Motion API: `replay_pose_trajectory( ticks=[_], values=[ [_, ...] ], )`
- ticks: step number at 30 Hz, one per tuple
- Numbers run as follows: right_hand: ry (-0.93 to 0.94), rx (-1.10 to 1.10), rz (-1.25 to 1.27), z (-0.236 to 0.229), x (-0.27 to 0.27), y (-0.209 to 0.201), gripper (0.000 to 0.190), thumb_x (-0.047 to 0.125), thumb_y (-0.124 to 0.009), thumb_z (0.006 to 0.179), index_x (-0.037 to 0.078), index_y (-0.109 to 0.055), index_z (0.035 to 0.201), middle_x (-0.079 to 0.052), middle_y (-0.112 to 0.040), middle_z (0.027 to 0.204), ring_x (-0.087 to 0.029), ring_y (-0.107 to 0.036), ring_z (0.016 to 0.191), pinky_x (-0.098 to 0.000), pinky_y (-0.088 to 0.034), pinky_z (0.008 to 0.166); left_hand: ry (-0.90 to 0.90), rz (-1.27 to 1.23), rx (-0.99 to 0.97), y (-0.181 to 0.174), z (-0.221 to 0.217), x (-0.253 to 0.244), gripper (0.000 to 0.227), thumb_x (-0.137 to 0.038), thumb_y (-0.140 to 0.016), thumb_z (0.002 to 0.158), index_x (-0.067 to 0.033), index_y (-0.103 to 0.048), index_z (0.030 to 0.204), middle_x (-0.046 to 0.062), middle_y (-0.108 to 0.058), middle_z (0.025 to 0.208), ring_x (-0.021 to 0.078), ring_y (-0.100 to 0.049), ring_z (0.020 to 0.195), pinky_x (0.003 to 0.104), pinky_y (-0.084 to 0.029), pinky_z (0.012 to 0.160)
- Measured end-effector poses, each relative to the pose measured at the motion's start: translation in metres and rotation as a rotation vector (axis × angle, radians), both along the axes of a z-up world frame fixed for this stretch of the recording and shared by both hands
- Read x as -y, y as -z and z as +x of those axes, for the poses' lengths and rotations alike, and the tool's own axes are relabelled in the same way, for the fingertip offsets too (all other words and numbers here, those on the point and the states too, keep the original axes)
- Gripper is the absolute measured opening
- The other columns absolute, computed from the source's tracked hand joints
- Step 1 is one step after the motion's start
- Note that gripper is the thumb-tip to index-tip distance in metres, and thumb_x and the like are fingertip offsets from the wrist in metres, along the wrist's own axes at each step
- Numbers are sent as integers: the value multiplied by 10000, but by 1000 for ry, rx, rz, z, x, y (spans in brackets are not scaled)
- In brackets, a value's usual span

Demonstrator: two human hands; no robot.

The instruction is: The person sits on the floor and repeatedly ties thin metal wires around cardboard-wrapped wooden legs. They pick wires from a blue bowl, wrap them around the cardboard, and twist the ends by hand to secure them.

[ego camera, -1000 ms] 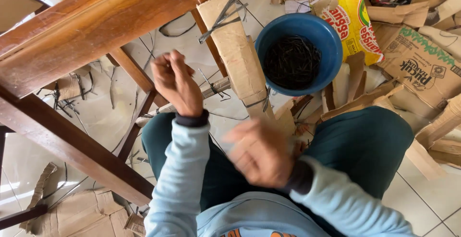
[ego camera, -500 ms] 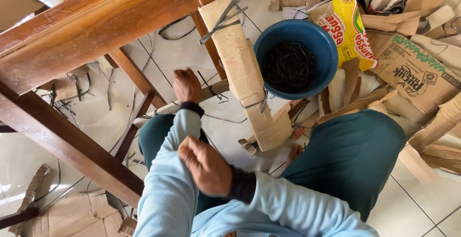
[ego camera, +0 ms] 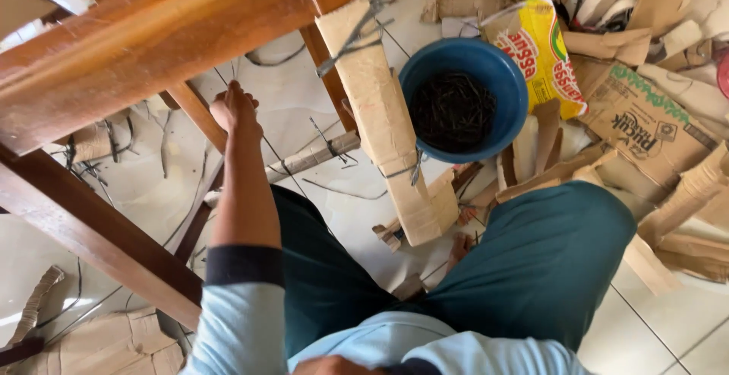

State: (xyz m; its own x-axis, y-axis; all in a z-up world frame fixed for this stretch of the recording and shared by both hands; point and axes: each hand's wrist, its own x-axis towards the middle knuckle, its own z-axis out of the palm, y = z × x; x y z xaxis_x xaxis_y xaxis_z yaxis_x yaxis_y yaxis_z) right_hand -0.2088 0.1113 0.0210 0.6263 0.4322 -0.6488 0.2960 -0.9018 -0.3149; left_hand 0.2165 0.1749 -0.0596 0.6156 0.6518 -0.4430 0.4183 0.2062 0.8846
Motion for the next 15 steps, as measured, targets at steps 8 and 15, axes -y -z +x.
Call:
replay_pose_trajectory(
  ticks=[8, 15],
  values=[
    [750, 1066, 1391, 170, 240, -99, 147, 108, -484, 1055, 45, -479, 922, -182, -625, 863, -319, -678, 842, -417, -582, 810, 145, 613, 623, -29, -176, 142, 349, -321, -542, 1020, -149, -396, 753, -22, -418, 643, 102, -396, 642, 347, -376, 623],
    [1098, 1352, 1188, 307, 360, 13, 112, -6, -539, 1026, 98, -582, 1024, -83, -647, 965, -178, -650, 819, -292, -548, 698, 1371, 569, 1156, -104, -331, 250, 517, -394, -581, 1058, -47, -514, 1435, 195, -611, 1380, 384, -646, 1230, 472, -517, 964]
  ],
)
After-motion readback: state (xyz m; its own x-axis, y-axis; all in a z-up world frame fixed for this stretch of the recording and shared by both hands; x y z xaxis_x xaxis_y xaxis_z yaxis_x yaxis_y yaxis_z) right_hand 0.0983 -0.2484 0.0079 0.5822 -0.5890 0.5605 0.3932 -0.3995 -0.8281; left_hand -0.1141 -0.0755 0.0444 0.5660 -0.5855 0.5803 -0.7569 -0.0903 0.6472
